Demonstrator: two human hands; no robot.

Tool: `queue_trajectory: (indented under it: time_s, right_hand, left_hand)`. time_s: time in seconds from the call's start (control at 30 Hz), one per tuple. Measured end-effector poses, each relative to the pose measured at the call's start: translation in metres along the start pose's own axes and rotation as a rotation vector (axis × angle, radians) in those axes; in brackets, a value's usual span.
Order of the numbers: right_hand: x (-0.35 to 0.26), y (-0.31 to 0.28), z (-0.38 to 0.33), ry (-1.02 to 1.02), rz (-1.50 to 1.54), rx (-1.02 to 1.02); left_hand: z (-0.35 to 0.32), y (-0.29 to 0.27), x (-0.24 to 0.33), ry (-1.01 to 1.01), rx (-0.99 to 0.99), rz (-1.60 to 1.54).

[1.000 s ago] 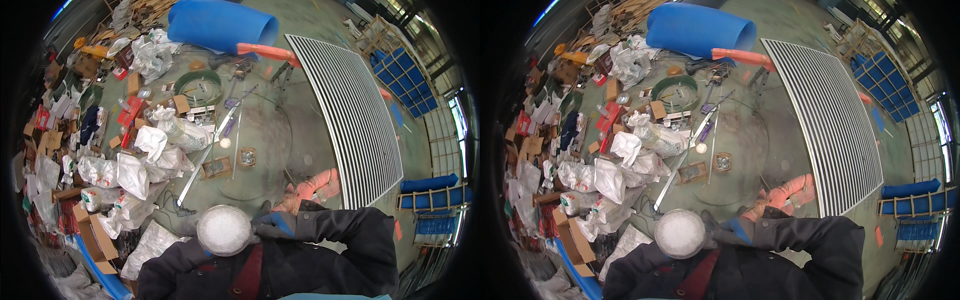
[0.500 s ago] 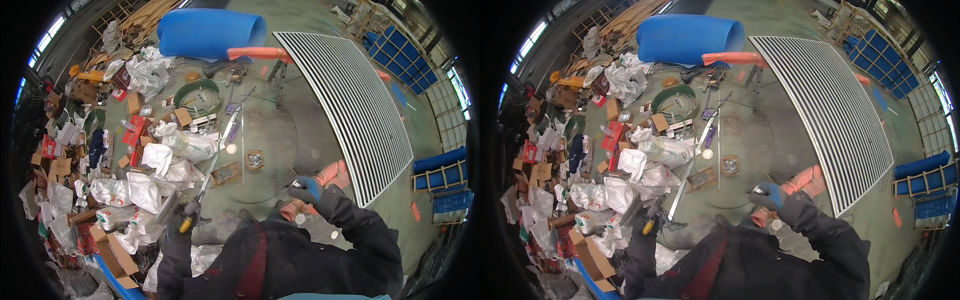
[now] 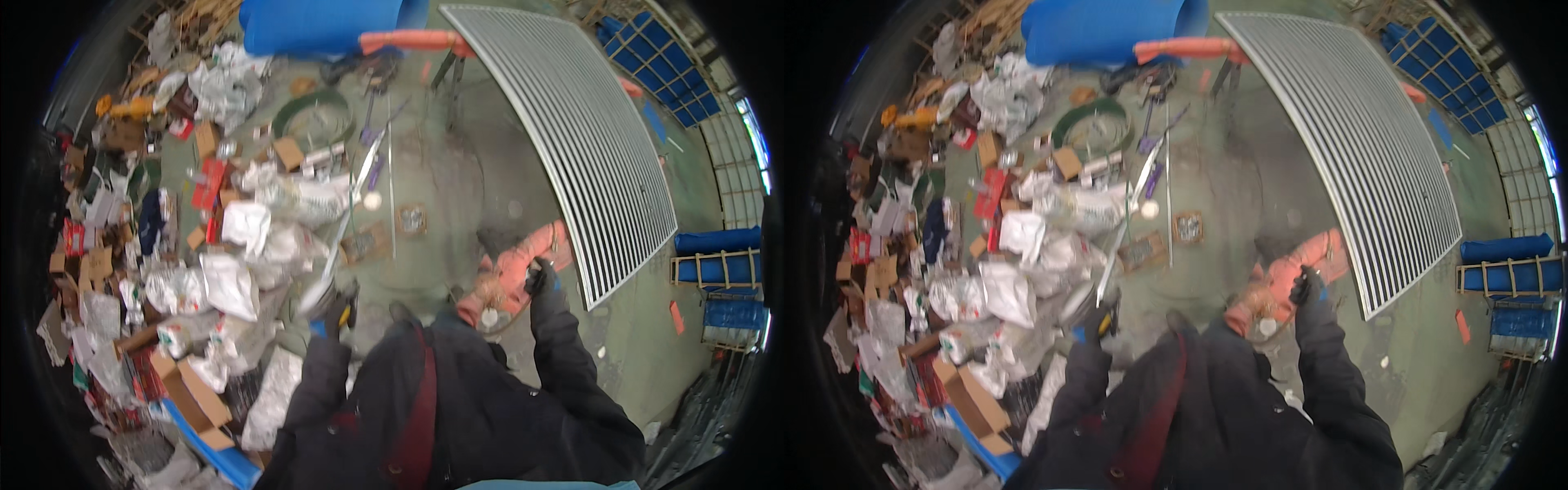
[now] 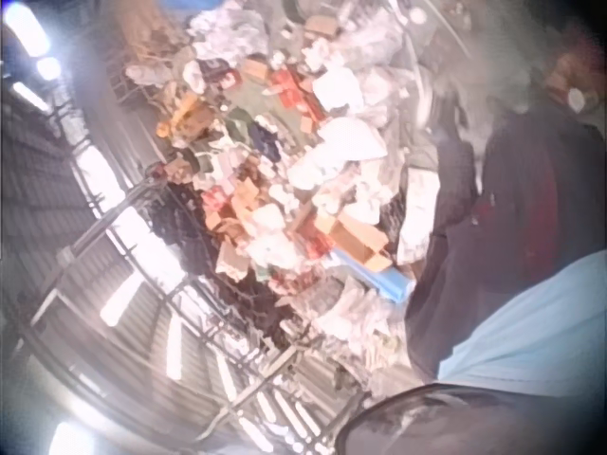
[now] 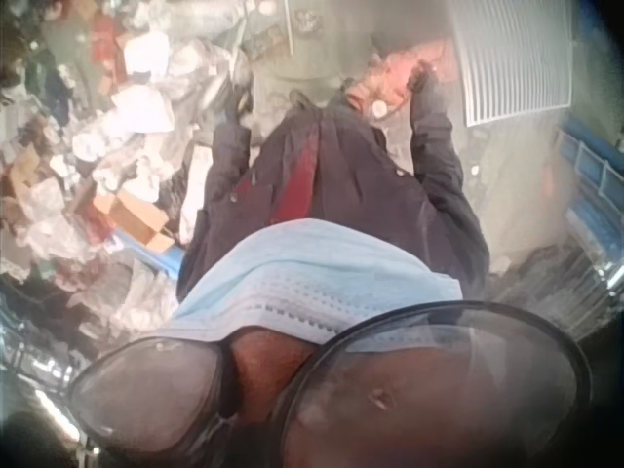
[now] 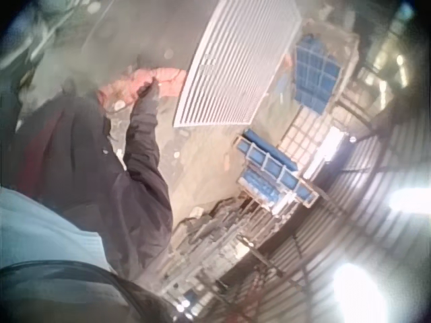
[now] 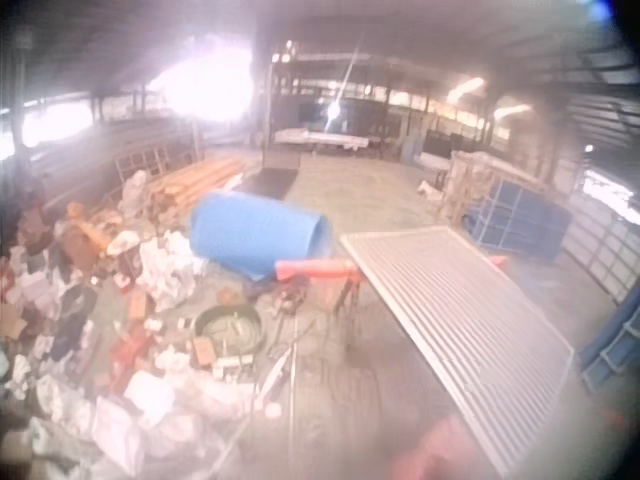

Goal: The person welds along the seams of a large white metal grate using a handheld welding torch. They move the torch steadily along the joints, then set the torch down and pick up a red clamp, attaching it to the grate.

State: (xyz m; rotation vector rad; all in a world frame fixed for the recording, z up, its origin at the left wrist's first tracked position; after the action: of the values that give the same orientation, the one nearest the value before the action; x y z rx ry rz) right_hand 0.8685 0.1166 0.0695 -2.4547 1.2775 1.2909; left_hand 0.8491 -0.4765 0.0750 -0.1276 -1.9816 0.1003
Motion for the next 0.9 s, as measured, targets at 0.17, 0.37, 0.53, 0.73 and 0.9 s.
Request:
queue_trajectory:
  time_s: [0.17, 0.37, 0.53, 0.73, 0.9]
  right_hand:
    - [0.022, -0.091, 0.017, 0.077, -0.020, 0.141]
    - [0.048, -0.117, 0.015, 0.114, 0.020, 0.108]
    - [0.028, -0.135, 0.023, 0.031, 0.012, 0.298]
    - [0.022, -0.123, 0.042, -0.008, -0.200, 0.032]
    - [0.080, -0.139, 0.076, 0.235, 0.028, 0.143]
  left_hand:
    - [-0.003, 0.008, 0.103, 0.702, 0.492, 1.194]
    - [0.051, 0.003, 0.000, 0.374, 0.092, 1.305]
    - [0.030, -0.003, -0.231, -0.433, -0.097, -0.319]
    - [-0.043, -0.009, -0.318, -0.605, -0.314, 0.546]
    - [-0.028, 0.009, -0.259, -0.460, -0.362, 0.692]
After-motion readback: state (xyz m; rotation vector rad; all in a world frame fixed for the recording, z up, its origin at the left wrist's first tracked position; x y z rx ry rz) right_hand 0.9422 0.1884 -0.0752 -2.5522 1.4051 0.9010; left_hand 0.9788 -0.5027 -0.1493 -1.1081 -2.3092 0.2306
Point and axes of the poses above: each hand's wrist, its own z-axis towards the middle knuckle, its own y-axis out of the palm, x = y × z, the point moved 10 cm from there along z, towards the middle knuckle, and after that the axes turned 10 degrees about z, right-handed, at the moved point
